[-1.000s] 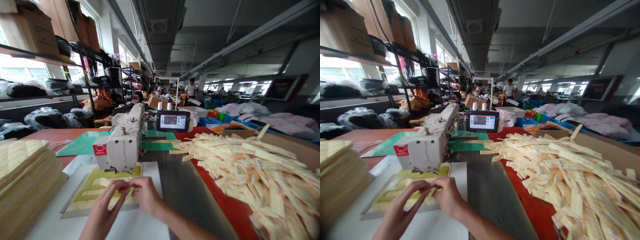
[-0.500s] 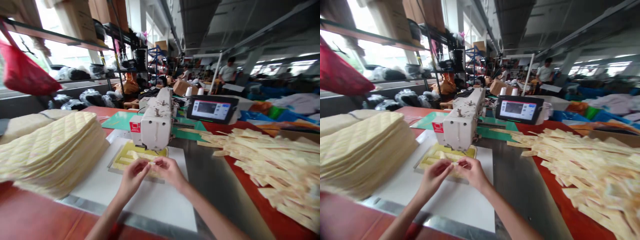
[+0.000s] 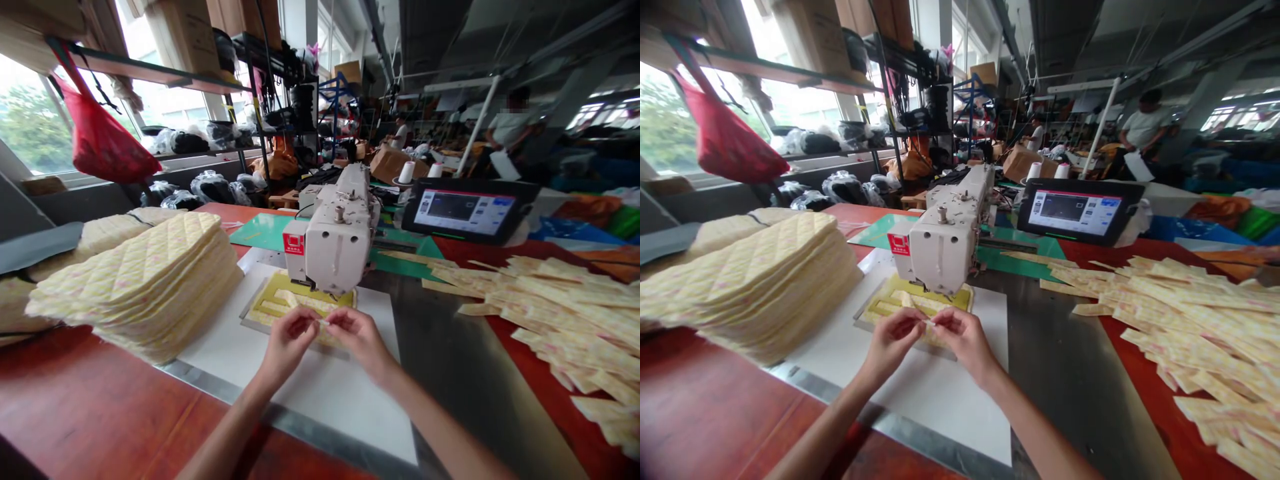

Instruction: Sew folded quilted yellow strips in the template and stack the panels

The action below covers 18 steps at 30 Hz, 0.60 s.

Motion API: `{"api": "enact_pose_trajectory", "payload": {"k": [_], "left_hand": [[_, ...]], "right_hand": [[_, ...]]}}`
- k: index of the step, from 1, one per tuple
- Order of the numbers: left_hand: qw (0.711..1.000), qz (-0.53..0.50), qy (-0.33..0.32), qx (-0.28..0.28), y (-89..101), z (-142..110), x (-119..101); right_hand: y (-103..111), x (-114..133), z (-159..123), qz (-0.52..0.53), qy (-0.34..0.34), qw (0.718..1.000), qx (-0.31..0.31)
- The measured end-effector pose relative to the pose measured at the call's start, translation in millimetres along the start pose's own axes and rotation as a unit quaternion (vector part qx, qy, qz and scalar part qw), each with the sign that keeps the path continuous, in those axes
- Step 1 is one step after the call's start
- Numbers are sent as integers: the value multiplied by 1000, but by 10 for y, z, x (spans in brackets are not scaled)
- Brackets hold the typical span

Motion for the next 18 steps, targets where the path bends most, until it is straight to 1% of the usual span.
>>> {"api": "enact_pose_trajectory", "payload": {"k": [3, 6, 11, 15, 18], "left_hand": [[1000, 12, -10, 5, -1, -9, -60], [1000, 18, -8, 24, -10, -8, -110], [1000, 1, -9, 26, -11, 8, -107], [1000, -6, -14, 11, -11, 2, -66], [1000, -9, -18, -1, -15, -8, -54]], "right_hand": [[5, -9, -1, -3, 13, 1000, -21], [-4, -6, -6, -25, 42, 998, -30], [-4, 17, -21, -45, 89, 994, -46], [9, 47, -36, -54, 84, 994, -44], [35, 56, -40, -42, 60, 996, -49]]}}
Point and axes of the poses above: each hand's wrist, its own z-axis towards the middle knuckle, its own y-axis out of the back of the hand, x = y × z, the point moved 4 cm from there along z, towards the middle knuckle, and after that the axes turned 1 degree about z, right-handed, at the moved point
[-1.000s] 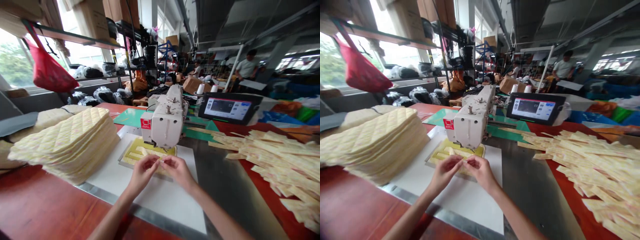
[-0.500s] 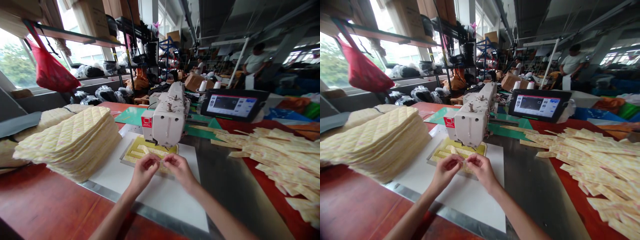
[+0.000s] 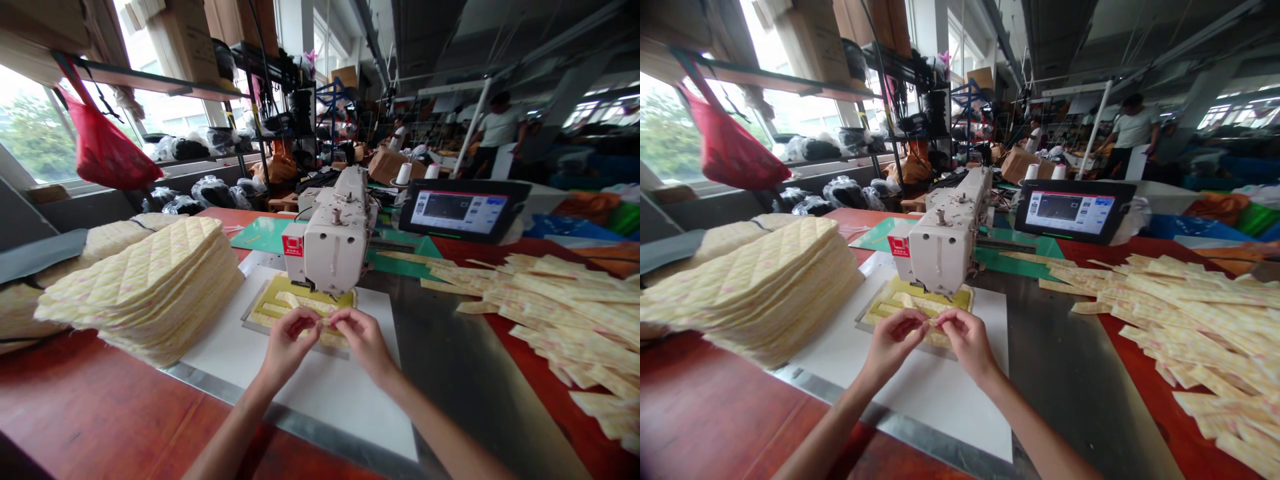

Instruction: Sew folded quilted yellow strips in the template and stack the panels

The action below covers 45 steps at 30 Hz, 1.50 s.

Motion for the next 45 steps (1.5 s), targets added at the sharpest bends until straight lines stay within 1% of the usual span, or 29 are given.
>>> {"api": "enact_pose_trajectory", "payload": {"k": [3, 6, 9, 14, 17, 19, 21, 22, 24, 26, 27, 28, 30, 32, 33, 34, 35, 37, 41, 45], "left_hand": [[1000, 3, -2, -12, -4, -9, -1], [1000, 6, 3, -22, -6, -10, -1], [999, 0, 32, -23, -3, 7, 3], [993, 13, 112, 19, -3, 36, 36], [993, 3, 121, 14, -12, 47, 75], [994, -1, 106, 5, -43, 65, 96], [997, 20, 74, 6, -104, 93, 94], [998, 46, 46, 9, -144, 110, 81], [992, 118, -33, 21, -241, 137, 42], [969, 198, -134, 55, -367, 141, 13], [949, 239, -187, 85, -438, 132, 12], [922, 281, -237, 122, -509, 116, 25], [852, 367, -319, 194, -616, 75, 81], [784, 443, -365, 237, -645, 56, 141], [758, 474, -374, 245, -630, 61, 161], [739, 502, -376, 246, -599, 77, 174], [725, 526, -372, 243, -559, 101, 182], [712, 560, -354, 231, -473, 162, 195], [711, 576, -336, 223, -381, 273, 241], [702, 576, -334, 252, -397, 356, 278]], "right_hand": [[-13, -35, 10, -8, -27, 999, 39], [-32, -87, 22, -33, -26, 996, 79], [-16, -116, 26, -55, -7, 996, 69], [3, -117, 15, -81, 15, 996, 44], [29, -135, 23, -80, 9, 996, 36], [70, -162, 36, -70, -6, 997, 38], [137, -195, 52, -53, -21, 997, 50], [182, -209, 60, -48, -26, 997, 56], [297, -232, 77, -45, -27, 997, 60], [434, -252, 97, -52, -22, 997, 53], [504, -264, 109, -55, -20, 997, 47], [572, -277, 121, -58, -19, 997, 39], [691, -308, 146, -63, -17, 998, 17], [773, -338, 167, -64, -12, 998, -7], [798, -351, 174, -64, -10, 998, -17], [811, -364, 179, -63, -7, 998, -24], [817, -375, 182, -61, -4, 998, -28], [812, -394, 185, -58, -2, 998, -32], [800, -409, 185, -60, -3, 998, -34], [803, -400, 176, -72, 3, 997, -32]]}}
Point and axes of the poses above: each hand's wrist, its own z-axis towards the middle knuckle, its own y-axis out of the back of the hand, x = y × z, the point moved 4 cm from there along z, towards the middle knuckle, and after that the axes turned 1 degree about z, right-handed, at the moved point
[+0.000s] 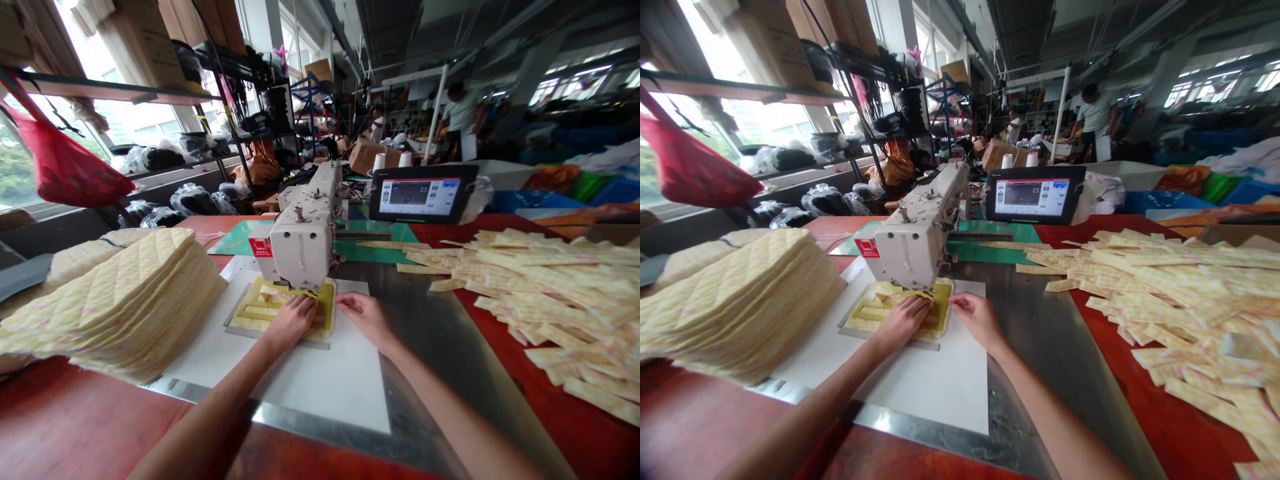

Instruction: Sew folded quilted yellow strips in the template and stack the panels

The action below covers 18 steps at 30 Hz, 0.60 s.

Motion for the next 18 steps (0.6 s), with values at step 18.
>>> {"api": "enact_pose_trajectory", "payload": {"k": [18], "left_hand": [[984, -170, 38, 20, -71, 60, 157]], "right_hand": [[-106, 69, -87, -133, 40, 990, 35]]}}
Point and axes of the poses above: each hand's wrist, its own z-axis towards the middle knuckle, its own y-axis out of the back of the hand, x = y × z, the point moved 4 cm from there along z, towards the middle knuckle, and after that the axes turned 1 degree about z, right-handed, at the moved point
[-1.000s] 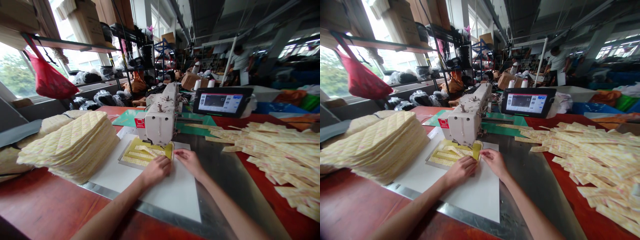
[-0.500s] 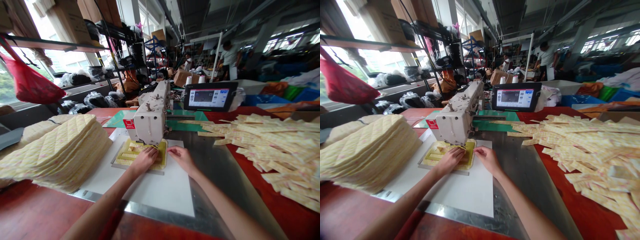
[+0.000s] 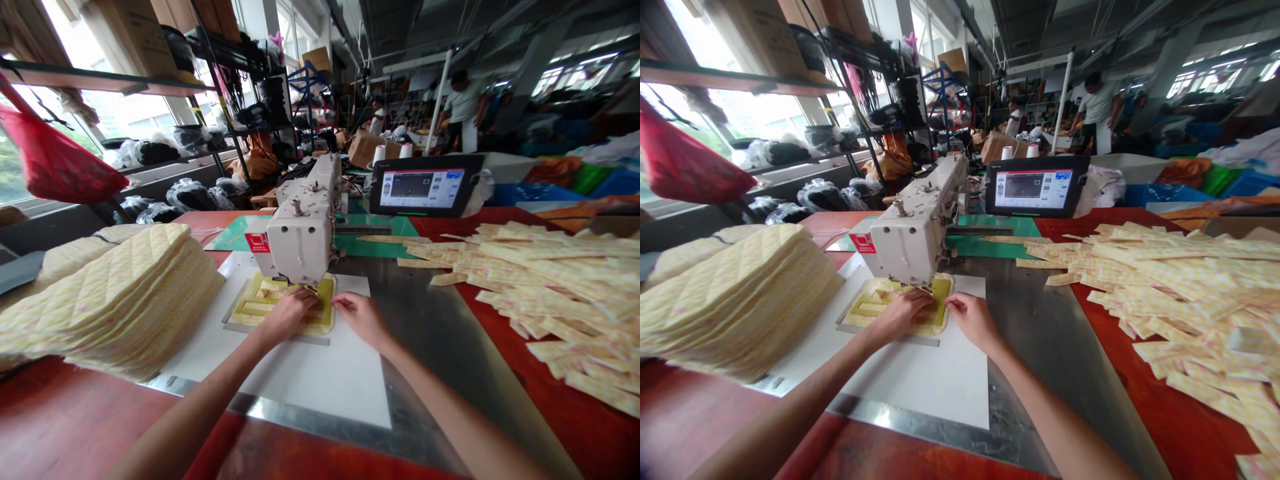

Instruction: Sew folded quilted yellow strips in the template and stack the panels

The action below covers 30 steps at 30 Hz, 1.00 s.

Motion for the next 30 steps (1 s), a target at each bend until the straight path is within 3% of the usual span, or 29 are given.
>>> {"api": "enact_pose_trajectory", "payload": {"k": [3, 6, 10, 17, 24, 30], "left_hand": [[997, -53, 31, -43, -14, -64, 68], [992, -96, 44, -67, -14, -109, 101], [987, -132, 44, -77, -4, -126, 120], [981, -157, 50, -99, -39, -142, 161], [984, -135, 63, -97, 3, -213, 106], [991, -104, 37, -70, 27, -229, 85]], "right_hand": [[-50, 130, -26, -76, 43, 996, 13], [-156, 232, -30, -212, 98, 971, 55], [-247, 216, 11, -321, 87, 940, 82], [-234, 234, 100, -385, 72, 918, 63], [-286, 372, 57, -482, 98, 868, 71], [-254, 434, -25, -453, 118, 879, 91]]}}
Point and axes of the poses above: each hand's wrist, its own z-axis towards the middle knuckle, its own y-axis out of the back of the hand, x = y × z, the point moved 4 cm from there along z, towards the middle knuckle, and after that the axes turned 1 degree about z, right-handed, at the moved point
